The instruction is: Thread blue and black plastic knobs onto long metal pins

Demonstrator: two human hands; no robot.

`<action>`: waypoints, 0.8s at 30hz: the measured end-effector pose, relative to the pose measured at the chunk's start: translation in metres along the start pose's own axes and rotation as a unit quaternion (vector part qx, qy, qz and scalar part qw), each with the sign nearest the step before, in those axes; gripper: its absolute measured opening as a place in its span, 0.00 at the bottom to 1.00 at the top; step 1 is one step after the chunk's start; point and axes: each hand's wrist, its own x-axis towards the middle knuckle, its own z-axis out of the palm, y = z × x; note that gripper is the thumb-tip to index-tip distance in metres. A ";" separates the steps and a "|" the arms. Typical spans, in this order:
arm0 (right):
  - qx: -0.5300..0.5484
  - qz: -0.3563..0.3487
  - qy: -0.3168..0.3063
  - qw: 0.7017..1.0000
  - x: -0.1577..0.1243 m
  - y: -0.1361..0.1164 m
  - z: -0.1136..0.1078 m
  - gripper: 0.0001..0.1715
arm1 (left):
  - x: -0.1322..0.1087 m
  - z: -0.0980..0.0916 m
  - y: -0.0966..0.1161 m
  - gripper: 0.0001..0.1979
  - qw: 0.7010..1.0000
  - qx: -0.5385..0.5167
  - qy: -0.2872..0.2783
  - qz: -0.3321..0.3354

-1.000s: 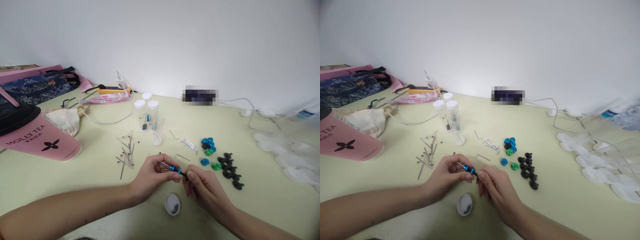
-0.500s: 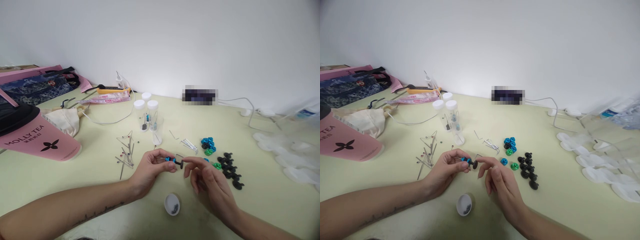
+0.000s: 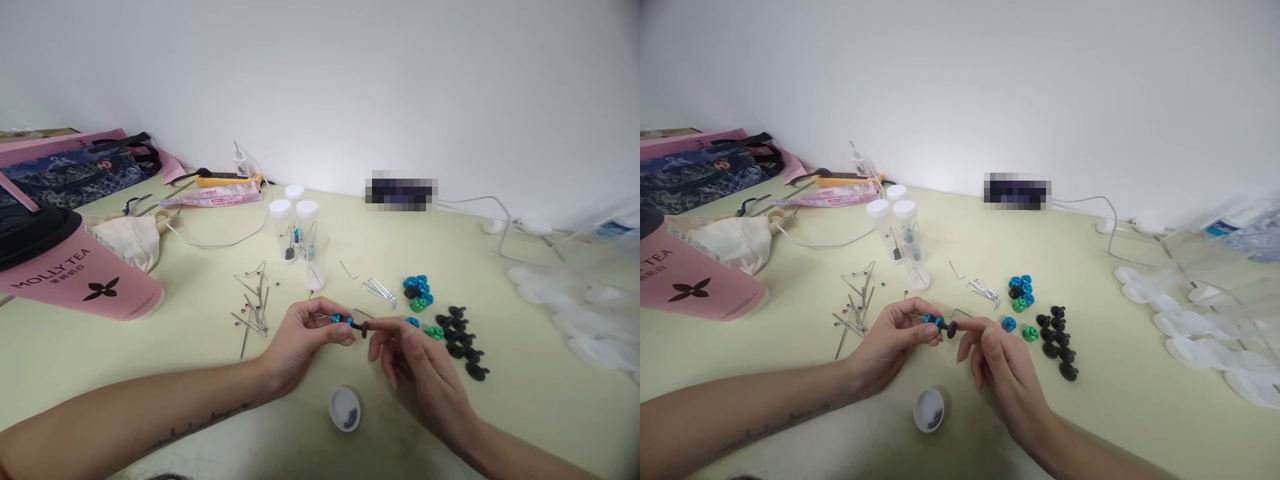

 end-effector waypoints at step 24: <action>0.019 0.008 -0.011 1.000 -0.001 -0.002 0.001 0.22 | -0.001 0.002 0.001 0.10 1.000 0.004 0.008 -0.005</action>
